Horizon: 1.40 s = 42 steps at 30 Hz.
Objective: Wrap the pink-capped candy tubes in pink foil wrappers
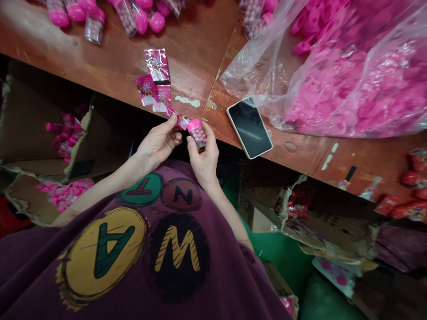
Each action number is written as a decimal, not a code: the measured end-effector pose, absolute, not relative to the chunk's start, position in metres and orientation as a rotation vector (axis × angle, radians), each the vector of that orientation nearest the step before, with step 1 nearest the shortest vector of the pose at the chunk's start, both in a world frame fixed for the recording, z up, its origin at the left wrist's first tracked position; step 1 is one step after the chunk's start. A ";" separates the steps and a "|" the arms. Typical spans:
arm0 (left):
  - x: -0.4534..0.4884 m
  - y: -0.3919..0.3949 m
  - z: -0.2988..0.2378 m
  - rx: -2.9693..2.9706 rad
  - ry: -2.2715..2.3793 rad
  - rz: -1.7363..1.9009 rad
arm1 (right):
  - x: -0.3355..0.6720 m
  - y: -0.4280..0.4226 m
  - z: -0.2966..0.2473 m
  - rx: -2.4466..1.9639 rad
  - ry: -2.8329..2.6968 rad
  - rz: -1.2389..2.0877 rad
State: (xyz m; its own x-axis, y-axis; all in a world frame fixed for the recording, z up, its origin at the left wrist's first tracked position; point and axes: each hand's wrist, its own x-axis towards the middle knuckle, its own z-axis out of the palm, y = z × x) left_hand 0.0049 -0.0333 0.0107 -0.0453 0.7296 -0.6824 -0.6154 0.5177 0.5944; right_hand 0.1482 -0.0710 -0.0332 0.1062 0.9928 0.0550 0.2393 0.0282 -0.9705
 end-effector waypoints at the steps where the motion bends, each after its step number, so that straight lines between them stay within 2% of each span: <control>1: 0.005 -0.033 0.011 0.123 1.194 1.087 | 0.148 -0.073 -0.034 -1.407 -1.342 0.949; 11: 0.002 -0.034 0.017 0.210 1.145 0.972 | 0.153 -0.082 -0.037 -1.355 -1.578 0.858; 22: 0.006 -0.034 0.019 0.205 1.128 0.894 | 0.143 -0.084 -0.031 -1.331 -1.230 1.307; 30: 0.014 -0.044 0.018 0.240 1.127 0.851 | 0.145 -0.083 -0.037 -1.403 -1.432 1.090; 37: 0.005 -0.044 0.015 0.271 1.032 0.824 | 0.151 -0.080 -0.029 -1.223 -1.053 1.594; 42: -0.001 -0.048 0.012 0.371 0.958 0.737 | 0.147 -0.078 -0.032 -1.207 -0.917 1.646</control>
State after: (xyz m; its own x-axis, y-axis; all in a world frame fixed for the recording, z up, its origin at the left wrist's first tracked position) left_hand -0.0008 -0.0483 0.0119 0.3620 0.7107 -0.6032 -0.4004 0.7029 0.5879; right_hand 0.1473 -0.0775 -0.0319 -0.1478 0.9358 -0.3199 -0.2201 -0.3465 -0.9119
